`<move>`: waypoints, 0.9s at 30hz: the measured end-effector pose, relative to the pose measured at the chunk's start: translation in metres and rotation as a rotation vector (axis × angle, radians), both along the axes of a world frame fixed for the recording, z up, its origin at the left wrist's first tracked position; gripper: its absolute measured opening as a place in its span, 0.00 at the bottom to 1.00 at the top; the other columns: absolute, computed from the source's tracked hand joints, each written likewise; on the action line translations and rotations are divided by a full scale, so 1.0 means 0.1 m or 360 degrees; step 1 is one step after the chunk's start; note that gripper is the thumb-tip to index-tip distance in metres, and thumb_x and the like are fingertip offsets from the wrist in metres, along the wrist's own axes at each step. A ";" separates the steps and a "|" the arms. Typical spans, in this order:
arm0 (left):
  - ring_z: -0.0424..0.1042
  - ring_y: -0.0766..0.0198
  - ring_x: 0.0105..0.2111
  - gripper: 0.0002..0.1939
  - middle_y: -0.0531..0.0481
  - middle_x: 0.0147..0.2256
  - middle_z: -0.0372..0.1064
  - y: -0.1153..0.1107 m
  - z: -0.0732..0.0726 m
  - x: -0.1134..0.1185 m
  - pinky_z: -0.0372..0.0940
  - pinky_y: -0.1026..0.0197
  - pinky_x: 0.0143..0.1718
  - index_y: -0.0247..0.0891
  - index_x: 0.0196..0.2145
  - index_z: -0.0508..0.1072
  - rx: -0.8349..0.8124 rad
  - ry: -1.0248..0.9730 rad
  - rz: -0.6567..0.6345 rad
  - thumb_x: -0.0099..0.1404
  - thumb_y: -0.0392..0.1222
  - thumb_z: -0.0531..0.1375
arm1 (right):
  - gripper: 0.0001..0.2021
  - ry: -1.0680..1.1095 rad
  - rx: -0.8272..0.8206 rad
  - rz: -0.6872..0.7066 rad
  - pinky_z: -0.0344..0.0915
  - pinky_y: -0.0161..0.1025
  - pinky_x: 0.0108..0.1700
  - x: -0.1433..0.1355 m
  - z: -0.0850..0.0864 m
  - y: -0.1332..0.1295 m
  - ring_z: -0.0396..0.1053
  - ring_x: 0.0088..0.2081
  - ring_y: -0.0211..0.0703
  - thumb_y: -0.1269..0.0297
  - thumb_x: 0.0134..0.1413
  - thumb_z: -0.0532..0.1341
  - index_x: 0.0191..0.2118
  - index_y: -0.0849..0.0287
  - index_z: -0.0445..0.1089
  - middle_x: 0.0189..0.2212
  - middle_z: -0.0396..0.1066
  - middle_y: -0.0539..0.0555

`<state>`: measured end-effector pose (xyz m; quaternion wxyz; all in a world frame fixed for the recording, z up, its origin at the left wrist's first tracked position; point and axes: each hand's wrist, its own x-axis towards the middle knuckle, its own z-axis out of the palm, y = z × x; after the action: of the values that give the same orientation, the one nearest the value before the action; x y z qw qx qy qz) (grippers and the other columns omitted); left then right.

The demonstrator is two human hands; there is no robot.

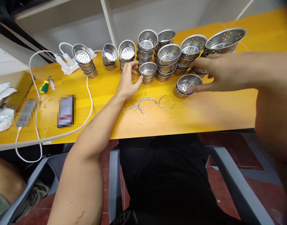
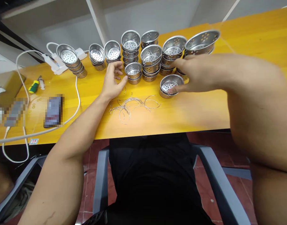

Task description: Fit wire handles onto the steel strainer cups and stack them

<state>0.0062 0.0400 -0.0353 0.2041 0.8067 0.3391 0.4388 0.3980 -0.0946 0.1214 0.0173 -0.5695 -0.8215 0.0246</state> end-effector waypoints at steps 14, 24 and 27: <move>0.84 0.40 0.64 0.45 0.42 0.60 0.76 -0.44 0.45 0.03 0.78 0.29 0.73 0.51 0.70 0.77 0.0150 0.0083 -0.0212 0.76 0.89 0.60 | 0.40 0.0337 0.0007 0.0304 0.78 0.69 0.68 -0.55 -0.03 -0.13 0.80 0.67 0.79 0.55 0.64 0.77 0.77 0.57 0.72 0.68 0.79 0.73; 0.77 0.32 0.79 0.64 0.41 0.73 0.73 -0.46 0.42 0.13 0.71 0.28 0.83 0.51 0.80 0.64 0.0099 0.0168 -0.0341 0.64 0.96 0.68 | 0.32 0.0605 0.0096 0.0481 0.75 0.62 0.70 -1.20 0.02 -0.04 0.75 0.66 0.73 0.46 0.72 0.77 0.72 0.46 0.67 0.71 0.76 0.65; 0.74 0.32 0.81 0.60 0.40 0.76 0.71 -0.30 0.35 0.04 0.67 0.29 0.87 0.53 0.80 0.63 0.0131 0.0096 -0.0211 0.66 0.90 0.72 | 0.27 0.0712 0.0107 0.0518 0.76 0.62 0.70 -1.25 0.07 -0.02 0.75 0.64 0.69 0.42 0.77 0.71 0.71 0.45 0.69 0.76 0.72 0.65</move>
<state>0.0100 0.0097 -0.0005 0.1891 0.8480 0.2727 0.4133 0.2728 -0.0962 0.1283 0.2129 -0.4094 -0.8783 0.1249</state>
